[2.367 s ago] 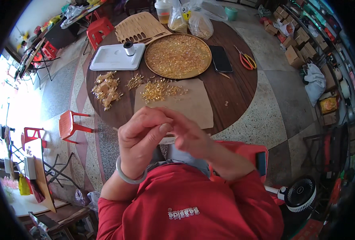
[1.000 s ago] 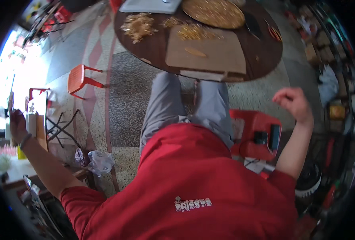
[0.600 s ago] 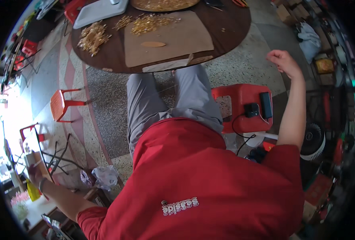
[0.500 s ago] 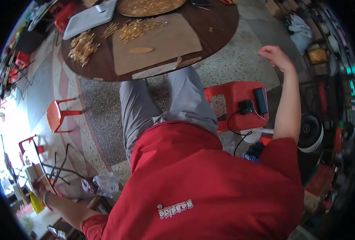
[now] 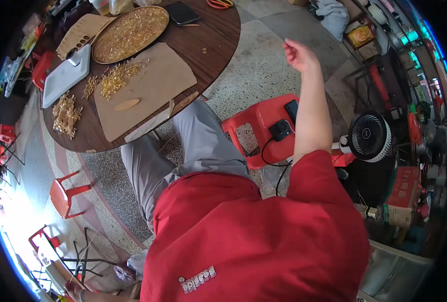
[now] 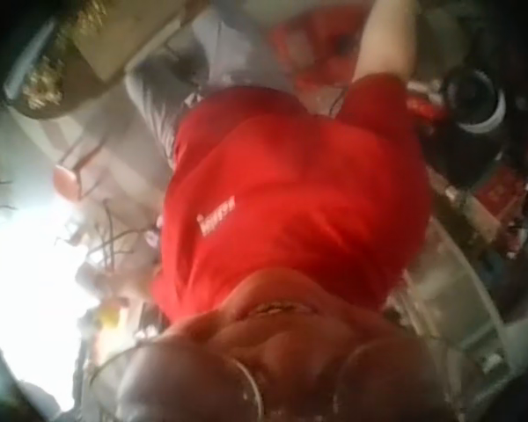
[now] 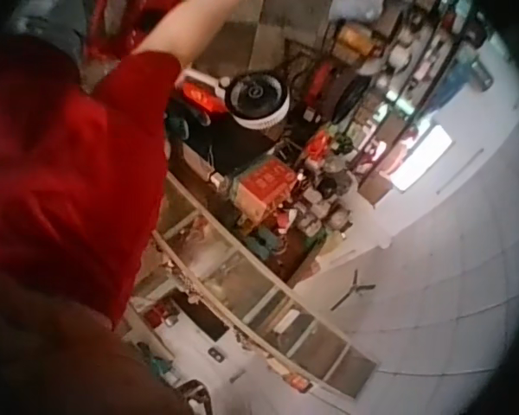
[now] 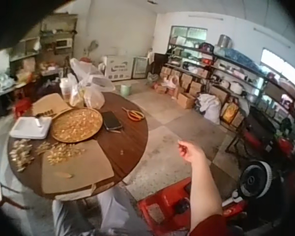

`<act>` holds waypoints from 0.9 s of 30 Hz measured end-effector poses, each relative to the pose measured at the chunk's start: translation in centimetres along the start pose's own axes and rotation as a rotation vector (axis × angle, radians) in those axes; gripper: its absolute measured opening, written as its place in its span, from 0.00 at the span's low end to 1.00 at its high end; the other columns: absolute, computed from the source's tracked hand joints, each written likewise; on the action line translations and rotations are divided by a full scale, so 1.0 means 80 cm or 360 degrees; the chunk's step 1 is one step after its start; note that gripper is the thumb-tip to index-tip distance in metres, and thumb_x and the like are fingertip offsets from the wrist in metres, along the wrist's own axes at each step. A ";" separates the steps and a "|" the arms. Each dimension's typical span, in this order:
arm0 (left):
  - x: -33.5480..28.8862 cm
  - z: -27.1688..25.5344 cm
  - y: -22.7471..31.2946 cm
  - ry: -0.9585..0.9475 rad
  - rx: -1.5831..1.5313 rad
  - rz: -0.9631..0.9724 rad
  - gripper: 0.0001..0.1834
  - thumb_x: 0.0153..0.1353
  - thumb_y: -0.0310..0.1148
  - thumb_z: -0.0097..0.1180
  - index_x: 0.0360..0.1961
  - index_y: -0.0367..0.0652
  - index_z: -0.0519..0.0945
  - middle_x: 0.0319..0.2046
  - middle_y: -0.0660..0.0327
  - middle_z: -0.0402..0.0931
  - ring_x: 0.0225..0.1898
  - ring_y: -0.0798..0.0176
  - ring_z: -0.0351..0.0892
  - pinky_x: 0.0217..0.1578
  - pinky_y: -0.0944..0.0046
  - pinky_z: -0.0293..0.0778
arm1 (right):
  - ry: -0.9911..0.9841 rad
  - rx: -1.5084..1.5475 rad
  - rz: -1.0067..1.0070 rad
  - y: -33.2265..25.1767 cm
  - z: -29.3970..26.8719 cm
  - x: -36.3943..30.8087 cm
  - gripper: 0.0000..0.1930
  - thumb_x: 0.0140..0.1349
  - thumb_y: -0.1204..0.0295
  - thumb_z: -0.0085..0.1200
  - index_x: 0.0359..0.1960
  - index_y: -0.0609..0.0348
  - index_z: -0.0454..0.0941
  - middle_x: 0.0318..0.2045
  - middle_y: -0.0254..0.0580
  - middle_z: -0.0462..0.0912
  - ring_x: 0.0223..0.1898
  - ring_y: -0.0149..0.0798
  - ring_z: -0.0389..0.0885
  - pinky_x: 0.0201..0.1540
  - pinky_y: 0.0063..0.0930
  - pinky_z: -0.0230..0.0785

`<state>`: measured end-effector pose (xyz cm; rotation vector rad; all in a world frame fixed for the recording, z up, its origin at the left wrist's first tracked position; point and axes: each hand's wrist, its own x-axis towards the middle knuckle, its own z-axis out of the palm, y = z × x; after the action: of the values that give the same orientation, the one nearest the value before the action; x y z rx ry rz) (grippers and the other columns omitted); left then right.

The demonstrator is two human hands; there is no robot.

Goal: Sorting and trimming small gold-colored decorative shoe components and placing them into plastic bags.

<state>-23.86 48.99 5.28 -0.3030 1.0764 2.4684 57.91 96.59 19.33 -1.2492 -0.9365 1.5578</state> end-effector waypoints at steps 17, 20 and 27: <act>-0.016 -0.085 0.080 -0.0006 0.0129 0.0025 0.07 0.56 0.26 0.48 0.23 0.35 0.75 0.21 0.54 0.75 0.24 0.58 0.74 0.31 0.60 0.72 | -0.0172 0.0756 -0.0372 0.038 -0.007 -0.010 0.08 0.58 0.80 0.47 0.40 0.66 0.74 0.38 0.45 0.78 0.40 0.35 0.78 0.37 0.22 0.73; -0.041 -0.133 0.129 0.0067 0.0147 0.0101 0.07 0.56 0.26 0.49 0.23 0.35 0.75 0.21 0.54 0.75 0.24 0.58 0.74 0.31 0.60 0.72 | -0.0148 0.0673 -0.0265 0.040 -0.023 -0.004 0.07 0.59 0.78 0.48 0.38 0.64 0.75 0.40 0.44 0.78 0.38 0.33 0.78 0.36 0.21 0.73; -0.038 -0.212 0.159 0.0149 0.0115 0.0106 0.07 0.55 0.26 0.49 0.22 0.35 0.75 0.21 0.54 0.76 0.24 0.57 0.75 0.30 0.60 0.73 | -0.0334 0.0781 -0.0258 0.009 -0.005 0.011 0.07 0.61 0.74 0.46 0.40 0.61 0.73 0.34 0.37 0.77 0.27 0.28 0.75 0.28 0.19 0.68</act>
<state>-26.64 27.83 3.11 -0.3695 1.2300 2.4885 58.13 97.25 18.31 -0.6602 -0.7022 1.6781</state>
